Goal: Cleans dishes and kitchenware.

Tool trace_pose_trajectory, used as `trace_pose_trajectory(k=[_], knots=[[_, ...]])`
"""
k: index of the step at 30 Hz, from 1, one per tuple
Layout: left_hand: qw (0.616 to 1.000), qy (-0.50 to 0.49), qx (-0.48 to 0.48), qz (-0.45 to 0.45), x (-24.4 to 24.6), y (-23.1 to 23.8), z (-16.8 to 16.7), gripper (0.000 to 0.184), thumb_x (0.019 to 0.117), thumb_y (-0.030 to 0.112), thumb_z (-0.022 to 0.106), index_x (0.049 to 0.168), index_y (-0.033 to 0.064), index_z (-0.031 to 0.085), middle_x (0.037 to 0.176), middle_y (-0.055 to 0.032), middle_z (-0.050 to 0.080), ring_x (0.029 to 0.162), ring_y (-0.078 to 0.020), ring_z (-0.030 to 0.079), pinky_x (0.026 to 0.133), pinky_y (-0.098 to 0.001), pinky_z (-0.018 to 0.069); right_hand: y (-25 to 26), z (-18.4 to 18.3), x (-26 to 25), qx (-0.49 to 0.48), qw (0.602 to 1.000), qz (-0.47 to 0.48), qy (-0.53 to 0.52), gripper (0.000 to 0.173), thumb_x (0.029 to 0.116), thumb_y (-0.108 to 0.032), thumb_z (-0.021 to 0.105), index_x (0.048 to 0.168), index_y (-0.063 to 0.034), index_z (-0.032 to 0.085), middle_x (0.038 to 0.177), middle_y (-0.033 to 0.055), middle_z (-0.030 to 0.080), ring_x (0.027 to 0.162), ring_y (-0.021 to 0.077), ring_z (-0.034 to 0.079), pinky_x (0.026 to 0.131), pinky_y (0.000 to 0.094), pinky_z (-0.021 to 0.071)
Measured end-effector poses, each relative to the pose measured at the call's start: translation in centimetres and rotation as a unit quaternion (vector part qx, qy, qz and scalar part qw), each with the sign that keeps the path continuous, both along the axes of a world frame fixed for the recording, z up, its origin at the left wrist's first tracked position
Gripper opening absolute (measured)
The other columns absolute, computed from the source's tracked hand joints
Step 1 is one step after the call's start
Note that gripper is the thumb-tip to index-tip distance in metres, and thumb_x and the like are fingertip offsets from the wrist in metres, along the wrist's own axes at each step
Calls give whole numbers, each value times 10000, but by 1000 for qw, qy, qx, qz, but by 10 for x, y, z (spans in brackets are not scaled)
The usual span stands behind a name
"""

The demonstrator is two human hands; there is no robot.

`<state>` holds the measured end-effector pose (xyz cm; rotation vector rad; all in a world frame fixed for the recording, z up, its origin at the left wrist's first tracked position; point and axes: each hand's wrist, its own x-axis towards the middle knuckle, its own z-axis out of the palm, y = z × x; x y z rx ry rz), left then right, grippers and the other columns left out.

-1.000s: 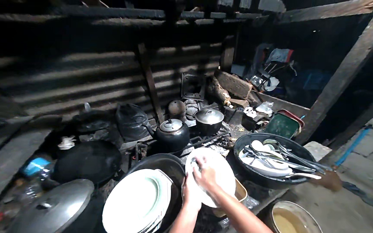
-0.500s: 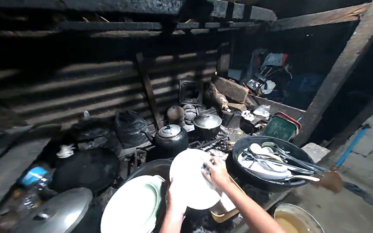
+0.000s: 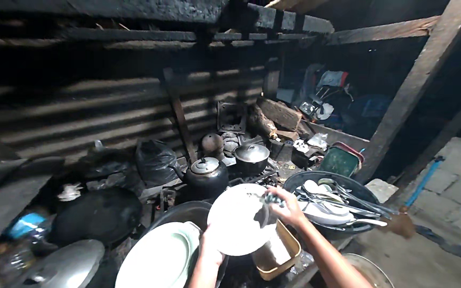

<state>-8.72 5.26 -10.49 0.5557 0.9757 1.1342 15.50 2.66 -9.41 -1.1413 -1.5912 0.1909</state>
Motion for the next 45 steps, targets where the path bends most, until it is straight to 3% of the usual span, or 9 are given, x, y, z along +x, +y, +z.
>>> trace_pose_trajectory(k=[4, 9, 14, 16, 23, 30, 35, 38, 45], knots=[[988, -43, -74, -128, 23, -9, -9, 256, 1094, 155, 371, 1225, 7, 533, 967, -121, 658, 785, -154, 672, 661, -274, 581, 14, 60, -41, 124, 980, -60, 145, 350, 791, -232, 799, 1009, -11, 636, 852, -21, 685, 765, -15, 649, 735, 200, 576], [920, -87, 100, -369, 4, -9, -3, 537, 1107, 398, 138, 1300, 112, 549, 1127, -43, 722, 1065, -151, 688, 944, -359, 573, 37, 60, -66, 105, 976, -147, -118, 378, 834, -366, 787, 880, 2, 716, 772, 148, 717, 737, 314, 725, 673, 541, 575], [930, 5, 203, -306, 2, 4, -13, 191, 930, 151, 676, 1105, 77, 663, 976, 20, 736, 920, -49, 689, 854, -257, 571, 32, 24, -96, 202, 932, -62, -296, 171, 764, -185, 727, 857, -41, 718, 748, 159, 685, 713, 357, 692, 657, 512, 541], [937, -1, 216, -276, 2, 5, -17, 195, 930, 42, 595, 1122, 70, 616, 1001, 21, 708, 962, -47, 663, 890, -265, 555, 34, 14, -91, 264, 918, -67, -289, 158, 824, -240, 680, 866, -91, 710, 755, 118, 657, 721, 315, 653, 706, 476, 527], [969, 48, 113, -216, 7, -28, 12, 326, 1039, -5, 464, 1360, -47, 421, 1078, -125, 675, 941, -140, 698, 854, -322, 599, 44, 43, -26, -187, 956, -222, 42, 437, 955, -385, 704, 1122, 19, 710, 1048, 213, 727, 1031, 353, 692, 946, 568, 507], [949, -34, 157, -273, 4, -3, -30, 275, 889, 220, 750, 1104, 71, 668, 991, -11, 740, 938, -89, 698, 861, -292, 582, 26, 14, -92, 163, 943, -25, -290, 194, 711, -179, 787, 861, -75, 722, 841, 139, 706, 858, 364, 691, 851, 556, 526], [974, 44, 129, -182, 10, -32, 13, 256, 1057, 12, 448, 1302, -57, 478, 1055, -115, 690, 947, -130, 700, 865, -312, 596, 39, 43, -33, -143, 960, -224, 83, 370, 942, -303, 722, 1107, 29, 718, 1035, 212, 729, 1010, 344, 696, 936, 554, 519], [967, 34, 102, -231, 8, -34, 9, 249, 1063, 16, 430, 1298, -42, 483, 1037, -117, 710, 936, -150, 718, 860, -334, 607, 38, 52, -31, -219, 952, -212, 22, 400, 960, -359, 688, 1135, -2, 732, 1090, 203, 737, 1081, 353, 691, 982, 576, 502], [948, -82, 147, -269, 6, -17, -24, 185, 1035, 151, 551, 1168, 50, 630, 1037, -48, 732, 987, -131, 700, 907, -329, 579, 24, 18, -88, 167, 955, -31, -241, 142, 735, -123, 745, 856, -49, 733, 869, 158, 724, 897, 368, 705, 886, 550, 537]])
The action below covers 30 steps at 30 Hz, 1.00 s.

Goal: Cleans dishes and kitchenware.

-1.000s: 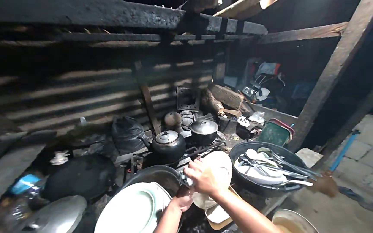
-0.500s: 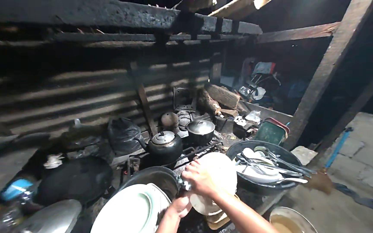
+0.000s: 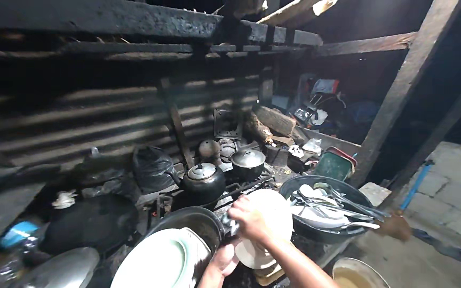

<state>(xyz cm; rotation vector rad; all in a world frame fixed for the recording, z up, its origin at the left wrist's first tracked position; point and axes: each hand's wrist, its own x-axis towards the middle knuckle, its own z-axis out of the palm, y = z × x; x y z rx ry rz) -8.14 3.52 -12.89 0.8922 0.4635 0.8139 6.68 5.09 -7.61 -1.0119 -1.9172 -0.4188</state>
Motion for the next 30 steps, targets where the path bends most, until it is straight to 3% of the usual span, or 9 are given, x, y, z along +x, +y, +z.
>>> trace_pose_trajectory(k=[5, 13, 17, 19, 21, 23, 24, 26, 30], knots=[[982, -74, -118, 128, -1, -3, 15, 300, 1107, 111, 337, 1309, -3, 526, 1126, -139, 712, 1031, -212, 716, 902, -395, 601, 1, -12, 60, -179, 895, -222, 343, 391, 901, -174, 723, 1180, 97, 688, 1134, 271, 711, 1078, 382, 693, 981, 551, 514], [977, 5, -118, 176, 22, -11, 14, 308, 1088, 118, 281, 1184, 24, 558, 956, -77, 687, 878, -139, 689, 797, -326, 589, -21, -63, -25, -72, 957, -96, 265, 487, 797, -147, 700, 1200, 126, 675, 1357, 322, 612, 1318, 496, 555, 1129, 624, 408], [978, 128, 129, 100, 7, -34, 17, 294, 866, -119, 477, 1142, -129, 578, 1017, -102, 703, 953, -83, 685, 892, -268, 569, -3, -28, 33, -134, 719, -96, 675, 352, 1083, -124, 469, 1347, 106, 507, 1132, 179, 663, 991, 165, 658, 891, 304, 547], [876, 226, 425, 25, -5, -23, 18, 331, 838, -142, 527, 1092, -86, 731, 1178, -116, 738, 1238, -137, 629, 1135, -323, 432, -13, -24, 59, -157, 582, 23, 798, 297, 1136, -246, 314, 1169, -50, 536, 805, 23, 640, 681, 81, 646, 627, 253, 569], [753, 267, 592, 109, -8, -9, 13, 341, 784, -78, 552, 926, 82, 817, 1236, -112, 730, 1373, -391, 517, 1183, -632, 256, -29, -46, 77, -168, 544, 121, 813, 345, 1099, -153, 272, 957, -82, 578, 690, -5, 674, 619, 67, 670, 584, 245, 583], [801, 166, 530, 222, -7, 7, 2, 254, 822, -31, 512, 948, -66, 729, 1404, -331, 548, 1468, -454, 352, 1230, -553, 237, -42, -65, 82, -200, 541, 146, 803, 306, 1030, -44, 317, 939, -72, 607, 721, 2, 703, 649, 57, 692, 602, 231, 597], [870, 91, 433, 219, -8, 12, 2, 431, 881, 25, 465, 1234, -198, 571, 1558, -329, 356, 1520, -319, 296, 1240, -404, 284, -45, -69, 82, -221, 539, 148, 800, 279, 1003, -10, 347, 977, -58, 620, 752, 13, 722, 670, 61, 706, 618, 234, 606], [970, -26, 170, 172, -7, 9, 15, 695, 1015, 263, 392, 1618, 41, 129, 1590, -103, 376, 1369, -128, 496, 1075, -322, 486, -46, -72, 83, -264, 565, 85, 777, 185, 961, 41, 454, 1031, -30, 609, 776, 31, 716, 672, 70, 696, 614, 242, 599], [957, 40, -138, 251, 12, -4, 36, 374, 1124, 295, 347, 1330, 29, 511, 1092, -139, 663, 954, -200, 679, 806, -386, 587, -32, -62, 84, -341, 800, -153, 470, 360, 814, 38, 732, 1168, 38, 668, 1014, 117, 718, 896, 146, 688, 830, 314, 572]])
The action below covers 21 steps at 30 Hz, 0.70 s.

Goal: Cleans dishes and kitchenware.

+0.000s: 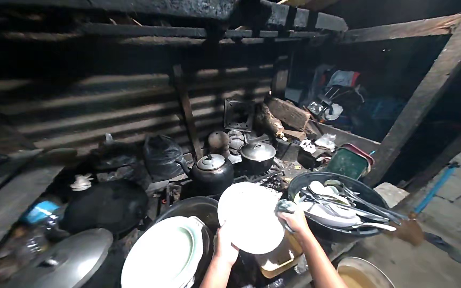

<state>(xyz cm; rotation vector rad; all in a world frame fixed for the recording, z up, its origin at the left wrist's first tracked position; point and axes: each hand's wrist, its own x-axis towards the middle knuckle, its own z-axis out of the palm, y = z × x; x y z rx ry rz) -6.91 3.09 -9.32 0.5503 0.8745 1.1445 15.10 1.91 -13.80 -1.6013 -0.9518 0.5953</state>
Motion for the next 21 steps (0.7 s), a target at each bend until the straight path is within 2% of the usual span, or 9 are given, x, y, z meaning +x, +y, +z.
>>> trace_pose_trajectory(k=[2, 4, 6, 8, 10, 13, 15, 19, 21], knots=[[1000, 26, -13, -10, 7, -8, -4, 395, 1124, 298, 351, 1319, 4, 528, 1122, -155, 663, 992, -205, 674, 836, -393, 579, 6, 2, -16, -18, 979, 6, -204, 472, 829, -1, 731, 1291, 55, 657, 1313, 253, 654, 1234, 364, 633, 1078, 519, 478], [998, 44, -15, -47, 16, -22, -7, 426, 1127, 315, 338, 1365, 1, 502, 1188, -172, 649, 1048, -226, 660, 876, -413, 564, 13, -8, -43, 50, 961, 37, -268, 548, 854, -74, 698, 1378, 52, 603, 1532, 327, 443, 1442, 474, 423, 1206, 589, 315], [996, 54, -11, -71, 25, -29, -14, 473, 1127, 353, 324, 1407, 11, 494, 1257, -169, 637, 1114, -227, 645, 939, -417, 549, 10, -12, -78, 123, 956, 111, -241, 575, 913, -128, 632, 1450, 51, 533, 1587, 325, 361, 1480, 448, 380, 1207, 530, 346], [995, 71, -4, -66, 27, -30, -15, 494, 1126, 371, 307, 1422, 18, 486, 1278, -158, 619, 1140, -208, 622, 965, -394, 525, 12, -15, -94, 193, 938, 158, -240, 599, 887, -141, 604, 1452, 44, 540, 1580, 325, 375, 1489, 480, 347, 1222, 589, 282], [994, 90, 14, -55, 21, -37, -8, 432, 1129, 275, 348, 1434, -17, 440, 1270, -191, 604, 1116, -214, 626, 943, -384, 535, 27, -15, -78, 213, 933, 82, -276, 571, 860, -175, 647, 1391, 33, 610, 1512, 332, 469, 1428, 550, 402, 1167, 731, 247], [995, 66, 60, -48, 12, -51, -4, 369, 1076, 58, 424, 1432, -34, 395, 1194, -165, 619, 1020, -155, 660, 882, -321, 569, 46, 10, -44, 87, 957, -116, -251, 464, 946, -232, 653, 1312, 53, 649, 1238, 290, 670, 1159, 470, 644, 998, 632, 478], [996, 49, 44, -60, 5, -50, 0, 367, 1063, 39, 432, 1423, -19, 398, 1146, -151, 637, 982, -161, 674, 851, -333, 582, 52, 30, -39, 46, 954, -161, -250, 453, 983, -333, 645, 1192, 64, 701, 1104, 271, 721, 1049, 442, 700, 912, 616, 516], [963, 177, 18, -203, -18, -17, 4, 353, 1052, 33, 477, 1395, -38, 436, 1129, -159, 643, 969, -182, 668, 854, -358, 576, 41, 34, -73, 206, 889, -28, -408, 320, 863, -292, 739, 916, 22, 776, 899, 208, 760, 870, 396, 750, 762, 574, 592], [936, 257, 53, -236, -20, -7, 2, 266, 990, -48, 512, 1251, -78, 551, 1103, -147, 646, 985, -164, 634, 879, -343, 539, 36, 25, -100, 314, 837, 59, -443, 273, 818, -273, 734, 842, -2, 761, 841, 198, 743, 813, 401, 724, 732, 551, 568]])
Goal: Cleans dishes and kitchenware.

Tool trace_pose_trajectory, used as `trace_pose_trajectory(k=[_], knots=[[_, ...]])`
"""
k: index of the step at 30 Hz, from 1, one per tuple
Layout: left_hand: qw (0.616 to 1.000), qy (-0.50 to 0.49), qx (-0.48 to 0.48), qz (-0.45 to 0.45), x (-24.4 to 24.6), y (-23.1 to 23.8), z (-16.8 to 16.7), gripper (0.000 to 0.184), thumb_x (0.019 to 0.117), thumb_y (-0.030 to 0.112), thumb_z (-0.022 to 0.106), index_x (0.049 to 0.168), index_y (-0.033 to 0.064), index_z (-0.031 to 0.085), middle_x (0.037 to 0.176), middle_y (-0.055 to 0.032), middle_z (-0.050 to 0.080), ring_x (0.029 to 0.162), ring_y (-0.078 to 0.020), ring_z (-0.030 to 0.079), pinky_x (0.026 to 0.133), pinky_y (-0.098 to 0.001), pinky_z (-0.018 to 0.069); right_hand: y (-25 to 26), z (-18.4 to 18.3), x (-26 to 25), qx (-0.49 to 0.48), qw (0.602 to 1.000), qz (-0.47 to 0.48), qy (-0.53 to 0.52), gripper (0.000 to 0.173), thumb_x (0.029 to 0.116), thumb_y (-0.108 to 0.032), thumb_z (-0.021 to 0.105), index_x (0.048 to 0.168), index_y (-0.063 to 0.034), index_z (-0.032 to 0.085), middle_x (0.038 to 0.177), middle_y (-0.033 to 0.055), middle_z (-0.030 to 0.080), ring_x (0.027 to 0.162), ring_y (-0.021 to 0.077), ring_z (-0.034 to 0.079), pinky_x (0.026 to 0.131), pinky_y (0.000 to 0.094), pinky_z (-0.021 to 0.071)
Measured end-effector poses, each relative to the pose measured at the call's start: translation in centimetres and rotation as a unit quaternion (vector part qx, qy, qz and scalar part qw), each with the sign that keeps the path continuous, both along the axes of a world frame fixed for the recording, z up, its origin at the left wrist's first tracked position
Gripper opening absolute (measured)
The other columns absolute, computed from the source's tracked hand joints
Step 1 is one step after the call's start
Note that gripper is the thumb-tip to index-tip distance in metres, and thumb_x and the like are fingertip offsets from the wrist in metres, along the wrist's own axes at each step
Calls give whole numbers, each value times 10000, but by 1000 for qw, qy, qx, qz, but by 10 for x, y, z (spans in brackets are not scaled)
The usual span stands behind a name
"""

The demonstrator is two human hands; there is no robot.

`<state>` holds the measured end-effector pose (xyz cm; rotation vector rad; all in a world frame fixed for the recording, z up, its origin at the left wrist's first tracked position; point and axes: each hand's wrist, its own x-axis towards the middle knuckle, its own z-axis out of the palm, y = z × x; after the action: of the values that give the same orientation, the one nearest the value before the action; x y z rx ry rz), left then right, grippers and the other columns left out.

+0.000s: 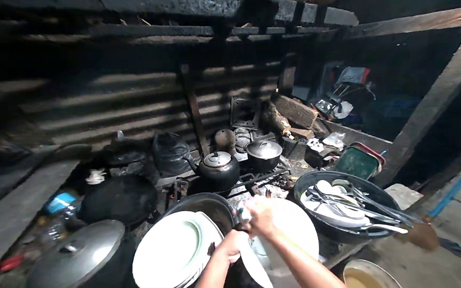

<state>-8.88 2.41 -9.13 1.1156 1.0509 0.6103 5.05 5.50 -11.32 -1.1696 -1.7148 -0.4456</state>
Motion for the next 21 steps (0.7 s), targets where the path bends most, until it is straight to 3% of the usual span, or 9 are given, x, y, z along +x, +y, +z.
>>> trace_pose_trajectory(k=[2, 4, 6, 8, 13, 15, 17, 19, 21], knots=[[999, -9, 51, 2, 0, 0, -2, 353, 946, -81, 557, 1298, -57, 538, 1172, -138, 636, 1048, -149, 624, 927, -330, 530, 5, -4, -3, 44, 999, 14, 5, 218, 785, -170, 685, 832, 32, 750, 868, 234, 741, 837, 437, 718, 791, 582, 552], [995, -69, 71, 23, 1, -7, -2, 592, 972, -72, 547, 1524, -14, 338, 1358, -187, 561, 1146, -186, 618, 967, -349, 537, 16, -1, 20, 1, 993, -88, 78, 253, 766, -117, 717, 927, 76, 752, 937, 263, 734, 909, 458, 715, 844, 598, 554], [989, -116, 38, 81, 4, -17, -1, 579, 1011, -45, 521, 1546, 23, 312, 1335, -189, 582, 1100, -199, 654, 925, -363, 567, 20, 14, 42, -120, 963, -192, 147, 322, 889, -200, 715, 1063, 71, 738, 1037, 270, 730, 1001, 457, 710, 880, 616, 542], [988, -123, -13, 88, 3, -20, 3, 483, 1035, -3, 509, 1495, 12, 364, 1231, -173, 626, 1013, -191, 676, 871, -359, 581, 17, 18, 41, -167, 957, -192, 138, 345, 920, -254, 697, 1051, 63, 737, 1030, 264, 737, 996, 456, 715, 859, 635, 534], [998, 52, 21, 21, 1, -3, -1, 221, 989, -34, 511, 1175, -117, 596, 1147, -201, 628, 1049, -229, 593, 942, -404, 487, 4, -1, -17, -9, 999, 28, 13, 200, 743, -132, 750, 837, 44, 731, 862, 225, 738, 839, 422, 725, 758, 550, 570], [997, -7, 56, 50, 3, -3, -6, 356, 1023, 8, 526, 1371, -60, 495, 1265, -195, 608, 1112, -214, 623, 967, -381, 527, 8, -2, -5, -42, 996, -19, 72, 283, 745, -60, 743, 967, 116, 731, 964, 273, 736, 940, 451, 721, 857, 573, 568], [990, -60, 71, 105, 5, -6, -10, 448, 1082, 114, 481, 1507, -3, 401, 1361, -210, 585, 1167, -231, 637, 989, -395, 539, 15, -6, 24, -102, 979, -119, 132, 405, 842, -51, 695, 1218, 100, 692, 1122, 292, 721, 1070, 465, 696, 971, 588, 527], [979, -70, 81, 173, 10, -9, -10, 432, 1112, 186, 422, 1489, -24, 424, 1375, -237, 566, 1197, -253, 607, 1015, -407, 503, 19, -18, 39, -150, 960, -176, 160, 481, 917, -54, 631, 1396, -12, 624, 1283, 280, 670, 1200, 467, 639, 1046, 593, 472], [971, -66, 88, 210, 19, -6, -14, 436, 1123, 233, 384, 1445, -48, 469, 1359, -250, 570, 1210, -259, 594, 1034, -409, 485, 8, -34, 22, -194, 958, -116, 175, 489, 894, -32, 628, 1383, -39, 643, 1459, 303, 539, 1372, 490, 503, 1156, 613, 378]])
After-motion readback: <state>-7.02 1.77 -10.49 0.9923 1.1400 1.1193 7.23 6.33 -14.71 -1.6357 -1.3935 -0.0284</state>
